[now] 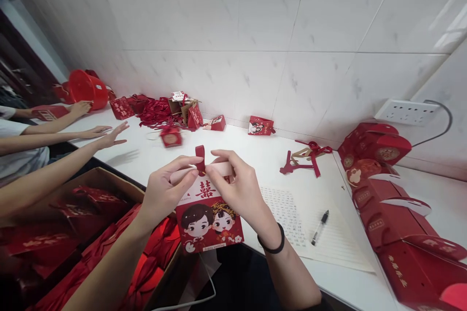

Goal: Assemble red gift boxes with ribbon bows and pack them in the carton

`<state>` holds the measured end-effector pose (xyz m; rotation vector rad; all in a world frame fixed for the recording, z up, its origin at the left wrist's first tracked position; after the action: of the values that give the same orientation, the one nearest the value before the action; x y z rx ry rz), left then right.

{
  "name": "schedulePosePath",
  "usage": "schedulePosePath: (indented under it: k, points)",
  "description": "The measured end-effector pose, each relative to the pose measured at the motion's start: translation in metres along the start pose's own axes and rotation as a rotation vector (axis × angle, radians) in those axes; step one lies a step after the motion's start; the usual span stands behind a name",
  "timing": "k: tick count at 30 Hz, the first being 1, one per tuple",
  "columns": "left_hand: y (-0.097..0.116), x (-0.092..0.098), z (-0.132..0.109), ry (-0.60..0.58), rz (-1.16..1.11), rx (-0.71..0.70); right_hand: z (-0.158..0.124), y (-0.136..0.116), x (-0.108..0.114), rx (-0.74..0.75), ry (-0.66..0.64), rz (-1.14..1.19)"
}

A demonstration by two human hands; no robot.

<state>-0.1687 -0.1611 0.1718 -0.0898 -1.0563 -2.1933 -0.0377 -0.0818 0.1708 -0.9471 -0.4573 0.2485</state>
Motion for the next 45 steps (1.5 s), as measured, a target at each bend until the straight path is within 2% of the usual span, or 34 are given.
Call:
schedulePosePath:
  k: [3,7,11,15,18,21,34,45]
  points:
    - [0.002,0.003,-0.002,0.018,0.029,0.024,-0.009,-0.008,0.002,0.105,0.008,-0.151]
    - [0.009,-0.001,-0.003,0.021,0.048,-0.05,-0.015,-0.015,0.005,0.246,0.045,-0.286]
    - [0.015,-0.007,-0.003,0.03,0.065,-0.096,-0.016,-0.017,0.009,0.272,0.081,-0.336]
    - [0.018,-0.012,-0.003,-0.004,0.05,-0.113,-0.016,-0.015,0.015,0.178,0.081,-0.262]
    - [0.02,-0.014,-0.003,-0.023,0.029,-0.114,-0.016,-0.01,0.018,0.027,0.016,-0.129]
    - [0.021,-0.016,-0.004,-0.034,0.017,-0.114,-0.017,-0.007,0.02,-0.058,-0.051,-0.001]
    - [0.026,-0.023,-0.004,-0.052,-0.041,-0.132,-0.018,0.0,0.024,-0.145,-0.006,0.096]
    - [0.021,-0.026,-0.005,-0.111,-0.18,-0.035,-0.027,-0.001,0.025,-0.201,-0.031,0.231]
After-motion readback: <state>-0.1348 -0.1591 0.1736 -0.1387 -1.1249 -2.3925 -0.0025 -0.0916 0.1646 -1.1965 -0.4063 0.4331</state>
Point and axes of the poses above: each hand's wrist, its own z-axis towards the middle knuckle, its own x-axis out of the back of the hand, y = z × x, the point moved 4 cm from there along z, towards the middle knuckle, and after that the axes turned 9 degrees about -x, right-handed, at the moved point
